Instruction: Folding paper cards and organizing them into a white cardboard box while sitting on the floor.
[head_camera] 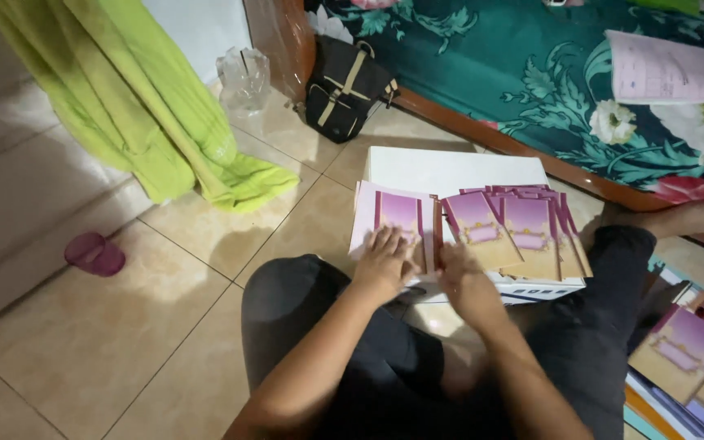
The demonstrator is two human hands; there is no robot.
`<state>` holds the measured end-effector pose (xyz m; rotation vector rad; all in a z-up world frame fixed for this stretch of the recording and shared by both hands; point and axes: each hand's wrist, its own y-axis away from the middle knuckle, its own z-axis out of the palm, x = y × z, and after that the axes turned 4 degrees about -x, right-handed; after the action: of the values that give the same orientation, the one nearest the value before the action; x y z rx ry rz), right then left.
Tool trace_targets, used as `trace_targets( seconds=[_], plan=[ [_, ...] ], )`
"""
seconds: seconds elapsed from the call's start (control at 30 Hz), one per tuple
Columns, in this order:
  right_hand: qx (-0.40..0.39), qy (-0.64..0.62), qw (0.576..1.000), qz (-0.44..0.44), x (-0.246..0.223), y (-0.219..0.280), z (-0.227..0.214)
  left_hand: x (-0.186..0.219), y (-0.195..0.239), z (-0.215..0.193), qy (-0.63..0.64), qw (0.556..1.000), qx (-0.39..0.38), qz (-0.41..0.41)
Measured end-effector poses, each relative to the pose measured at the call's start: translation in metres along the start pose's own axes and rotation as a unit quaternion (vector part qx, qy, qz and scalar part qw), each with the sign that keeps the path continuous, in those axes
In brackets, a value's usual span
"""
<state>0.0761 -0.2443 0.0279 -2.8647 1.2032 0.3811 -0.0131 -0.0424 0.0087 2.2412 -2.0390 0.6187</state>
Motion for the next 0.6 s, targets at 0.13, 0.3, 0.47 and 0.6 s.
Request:
trace_targets(
  seconds=[0.13,0.3,0.47,0.6],
  plan=[
    [0.075,0.106,0.991,0.012,0.049,-0.022,0.003,-0.006,0.022,0.030,-0.048,0.997,-0.048,0.021],
    [0.013,0.071,0.984,0.163,0.054,-0.014,-0.009,0.025,-0.009,0.017,-0.038,0.999,-0.033,0.013],
    [0.429,-0.126,0.891,0.079,0.108,-0.003,-0.023,0.106,-0.094,0.026,0.006,0.967,0.250,0.052],
    [0.480,-0.118,0.866,0.075,0.101,0.020,-0.054,0.148,-0.111,0.069,0.002,0.988,0.104,0.116]
  ],
)
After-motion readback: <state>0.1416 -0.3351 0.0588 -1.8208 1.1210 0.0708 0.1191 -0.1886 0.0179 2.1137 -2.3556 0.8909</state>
